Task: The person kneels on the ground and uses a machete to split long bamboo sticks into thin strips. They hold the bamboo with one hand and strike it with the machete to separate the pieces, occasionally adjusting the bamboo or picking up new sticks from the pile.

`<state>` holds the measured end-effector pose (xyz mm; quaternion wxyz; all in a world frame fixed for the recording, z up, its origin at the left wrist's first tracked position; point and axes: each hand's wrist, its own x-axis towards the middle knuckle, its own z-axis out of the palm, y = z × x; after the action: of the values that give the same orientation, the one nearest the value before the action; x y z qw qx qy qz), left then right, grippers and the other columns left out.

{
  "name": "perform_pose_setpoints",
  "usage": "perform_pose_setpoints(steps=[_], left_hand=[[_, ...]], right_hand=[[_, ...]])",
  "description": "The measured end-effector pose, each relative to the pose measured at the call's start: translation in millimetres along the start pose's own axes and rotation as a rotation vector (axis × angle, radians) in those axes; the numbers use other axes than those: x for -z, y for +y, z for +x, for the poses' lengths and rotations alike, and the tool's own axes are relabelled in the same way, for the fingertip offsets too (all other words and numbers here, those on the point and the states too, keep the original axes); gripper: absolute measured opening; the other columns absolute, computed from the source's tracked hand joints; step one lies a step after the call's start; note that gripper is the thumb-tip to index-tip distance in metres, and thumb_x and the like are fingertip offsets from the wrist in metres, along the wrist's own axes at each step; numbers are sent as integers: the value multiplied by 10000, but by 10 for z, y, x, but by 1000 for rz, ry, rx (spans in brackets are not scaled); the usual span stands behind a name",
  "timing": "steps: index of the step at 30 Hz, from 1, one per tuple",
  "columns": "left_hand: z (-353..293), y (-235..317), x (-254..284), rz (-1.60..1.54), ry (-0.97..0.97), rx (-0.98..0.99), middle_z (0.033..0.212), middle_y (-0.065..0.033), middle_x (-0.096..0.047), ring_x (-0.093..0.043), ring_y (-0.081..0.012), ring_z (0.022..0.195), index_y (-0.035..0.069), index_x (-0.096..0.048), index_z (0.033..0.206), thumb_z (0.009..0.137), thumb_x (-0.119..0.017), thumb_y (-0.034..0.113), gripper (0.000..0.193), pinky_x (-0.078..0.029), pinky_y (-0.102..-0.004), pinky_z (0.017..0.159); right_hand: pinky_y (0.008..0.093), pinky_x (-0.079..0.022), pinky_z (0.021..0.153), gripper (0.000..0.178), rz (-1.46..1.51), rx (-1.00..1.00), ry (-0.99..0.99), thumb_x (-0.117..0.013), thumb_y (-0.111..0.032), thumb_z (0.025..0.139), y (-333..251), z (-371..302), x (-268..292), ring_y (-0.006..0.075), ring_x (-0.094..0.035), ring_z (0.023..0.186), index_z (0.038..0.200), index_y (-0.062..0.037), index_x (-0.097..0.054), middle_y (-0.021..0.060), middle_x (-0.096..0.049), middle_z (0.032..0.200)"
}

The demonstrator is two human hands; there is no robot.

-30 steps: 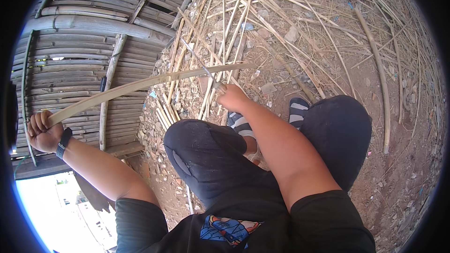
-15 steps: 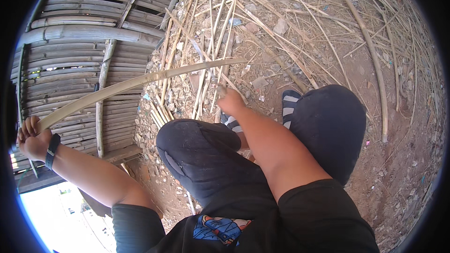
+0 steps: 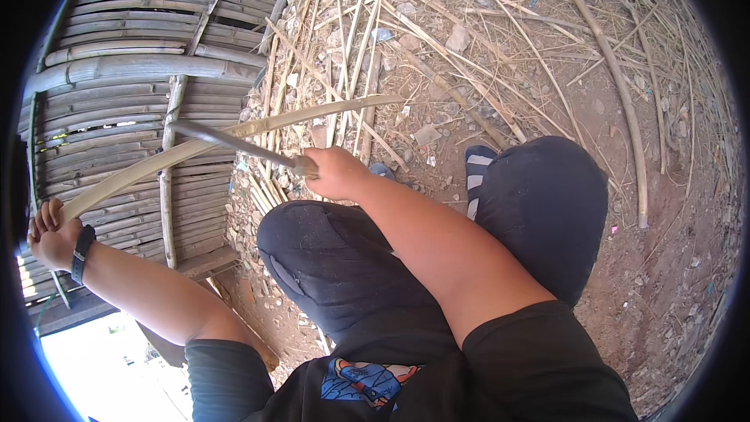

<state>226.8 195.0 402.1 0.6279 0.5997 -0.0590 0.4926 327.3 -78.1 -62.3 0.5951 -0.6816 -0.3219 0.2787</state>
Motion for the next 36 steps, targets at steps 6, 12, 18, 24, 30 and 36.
perform_pose_setpoints(steps=[6, 12, 18, 24, 30, 36], left_hand=[[-22, -240, 19, 198, 372, -61, 541, 5, -281, -240, -141, 432, 137, -368, 604, 887, -422, 178, 292, -200, -281, 398], [-215, -309, -136, 193, 388, -70, 553, 12, -291, -234, -134, 442, 138, -368, 645, 976, -405, 379, 412, -200, -270, 403], [-347, -190, -259, 309, 310, -88, 566, 12, -298, -223, -117, 467, 138, -379, 686, 1015, -424, 488, 483, -217, -266, 434], [-454, -326, -261, 353, 425, -130, 632, 19, -242, -233, -118, 512, 110, -397, 779, 925, -682, 350, 400, -231, -272, 455], [-421, -283, -116, 248, 352, -146, 636, 14, -260, -241, -116, 519, 102, -412, 784, 913, -705, 253, 354, -240, -266, 465], [-313, -159, 28, 234, 265, -118, 651, 2, -251, -240, -132, 529, 71, -433, 790, 930, -671, 198, 304, -244, -276, 490]], right_hand=[[372, -479, 558, 190, 388, -576, -35, -664, -143, 743, 680, -168, 158, 209, -624, 618, 842, -11, -569, 105, -575, 661], [431, -514, 727, 298, 97, -110, -73, -669, -170, 744, -344, 23, 78, 353, -657, 794, 967, 18, -607, 207, -653, 833], [370, -531, 656, 288, 53, -155, -87, -675, -146, 775, -11, 25, 27, 227, -663, 707, 1014, 6, -622, 151, -660, 796], [334, -414, 405, 166, 362, -710, 29, -654, -123, 757, 1183, -70, 319, 160, -527, 464, 807, 8, -564, 73, -536, 603], [390, -526, 643, 253, 106, -228, -117, -659, -194, 769, -75, 95, 56, 268, -650, 715, 930, -13, -590, 175, -655, 861], [428, -529, 687, 323, -12, -92, 73, -648, -180, 765, 226, -25, -77, 301, -690, 766, 1046, -23, -632, 182, -668, 806]])
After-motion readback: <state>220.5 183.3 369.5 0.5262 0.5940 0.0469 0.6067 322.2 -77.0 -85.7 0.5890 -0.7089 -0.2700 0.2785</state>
